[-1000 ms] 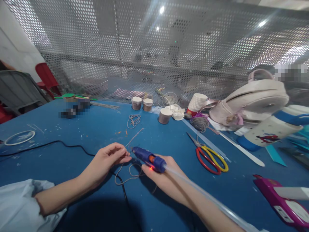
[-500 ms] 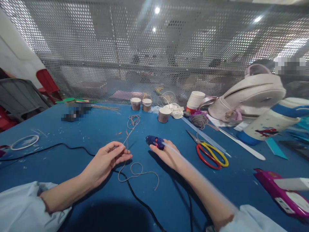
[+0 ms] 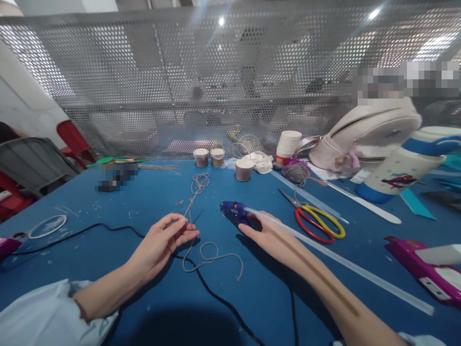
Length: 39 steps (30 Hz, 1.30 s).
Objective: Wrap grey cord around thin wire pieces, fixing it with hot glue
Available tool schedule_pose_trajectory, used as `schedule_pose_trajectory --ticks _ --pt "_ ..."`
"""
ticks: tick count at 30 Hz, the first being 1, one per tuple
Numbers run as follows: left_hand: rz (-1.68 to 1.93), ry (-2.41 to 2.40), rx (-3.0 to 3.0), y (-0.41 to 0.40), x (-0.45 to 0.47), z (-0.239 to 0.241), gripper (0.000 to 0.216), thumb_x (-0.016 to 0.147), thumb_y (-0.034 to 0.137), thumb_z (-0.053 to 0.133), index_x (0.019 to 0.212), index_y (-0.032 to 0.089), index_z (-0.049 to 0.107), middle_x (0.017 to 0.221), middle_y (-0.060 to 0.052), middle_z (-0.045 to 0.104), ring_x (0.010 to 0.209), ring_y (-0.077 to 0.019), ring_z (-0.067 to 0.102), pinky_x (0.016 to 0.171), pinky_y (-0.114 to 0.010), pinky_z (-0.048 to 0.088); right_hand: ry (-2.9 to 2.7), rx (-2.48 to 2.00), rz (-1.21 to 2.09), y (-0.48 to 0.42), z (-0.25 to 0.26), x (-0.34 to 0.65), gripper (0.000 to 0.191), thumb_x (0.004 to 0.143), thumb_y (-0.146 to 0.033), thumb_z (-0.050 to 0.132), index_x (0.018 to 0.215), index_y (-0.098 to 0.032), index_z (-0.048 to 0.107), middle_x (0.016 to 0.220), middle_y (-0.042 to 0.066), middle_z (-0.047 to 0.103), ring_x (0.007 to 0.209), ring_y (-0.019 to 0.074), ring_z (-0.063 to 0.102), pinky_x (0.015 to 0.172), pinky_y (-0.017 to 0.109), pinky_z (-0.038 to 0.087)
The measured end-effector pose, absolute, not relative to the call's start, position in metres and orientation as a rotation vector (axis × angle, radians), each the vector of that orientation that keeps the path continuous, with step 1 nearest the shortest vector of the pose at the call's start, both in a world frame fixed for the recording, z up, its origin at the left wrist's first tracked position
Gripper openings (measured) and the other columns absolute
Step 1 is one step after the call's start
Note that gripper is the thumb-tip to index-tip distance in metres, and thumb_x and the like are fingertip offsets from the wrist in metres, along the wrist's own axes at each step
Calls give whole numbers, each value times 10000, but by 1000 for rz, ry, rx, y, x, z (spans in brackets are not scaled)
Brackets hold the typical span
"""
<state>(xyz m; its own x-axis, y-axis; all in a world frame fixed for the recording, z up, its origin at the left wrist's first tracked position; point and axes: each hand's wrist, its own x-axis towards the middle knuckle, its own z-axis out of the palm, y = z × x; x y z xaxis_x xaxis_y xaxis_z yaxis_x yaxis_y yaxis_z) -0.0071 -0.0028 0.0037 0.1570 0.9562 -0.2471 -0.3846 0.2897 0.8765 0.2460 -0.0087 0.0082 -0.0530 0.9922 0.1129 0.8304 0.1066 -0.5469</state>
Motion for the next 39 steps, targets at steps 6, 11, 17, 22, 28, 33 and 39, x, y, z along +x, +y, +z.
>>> schedule_pose_trajectory --ticks 6,11,17,22,28,33,39 --pt "1099 958 764 -6 -4 7 189 713 264 704 766 149 564 743 -50 672 775 -176 687 839 -313 515 -1832 -1788 465 -48 24 236 251 812 -419 495 673 -210 490 599 -19 503 522 132 457 508 255 368" --pt "1084 917 793 -14 0 7 198 708 282 707 772 151 573 758 -42 674 759 -159 683 832 -304 514 -1767 -1469 989 -46 33 190 113 793 -294 533 790 -189 571 656 -29 527 611 118 488 568 225 402" --pt "1097 896 806 -17 1 9 178 706 265 710 762 145 590 726 -21 661 698 -108 646 714 -218 526 -1691 -1300 1088 -19 11 155 150 749 -261 601 854 -154 603 688 -25 544 604 104 491 557 221 397" --pt "1102 892 822 -16 0 6 159 718 263 700 767 147 603 709 -7 646 688 -91 618 702 -205 520 -1651 -1202 1044 -15 1 147 144 788 -292 575 796 -152 610 692 -13 570 609 106 492 561 227 393" --pt "1065 929 865 -17 -1 6 200 716 315 692 796 163 590 759 -8 621 694 -120 618 591 -218 525 -1593 -1093 960 -15 -4 147 106 786 -230 575 734 -160 633 785 17 620 739 132 561 682 252 425" --pt "1075 973 899 -15 -3 5 233 716 349 689 774 163 562 625 57 461 432 -18 367 327 -119 220 -1547 -1205 1019 -18 -6 148 99 754 -240 586 723 -159 634 693 -1 603 627 121 522 604 248 415" --pt "1097 954 849 -12 -3 2 246 702 329 709 784 172 539 531 96 324 405 -11 227 355 -144 123 -1541 -1220 1045 -17 -7 148 108 745 -260 592 728 -165 641 688 1 620 623 126 528 617 256 422"
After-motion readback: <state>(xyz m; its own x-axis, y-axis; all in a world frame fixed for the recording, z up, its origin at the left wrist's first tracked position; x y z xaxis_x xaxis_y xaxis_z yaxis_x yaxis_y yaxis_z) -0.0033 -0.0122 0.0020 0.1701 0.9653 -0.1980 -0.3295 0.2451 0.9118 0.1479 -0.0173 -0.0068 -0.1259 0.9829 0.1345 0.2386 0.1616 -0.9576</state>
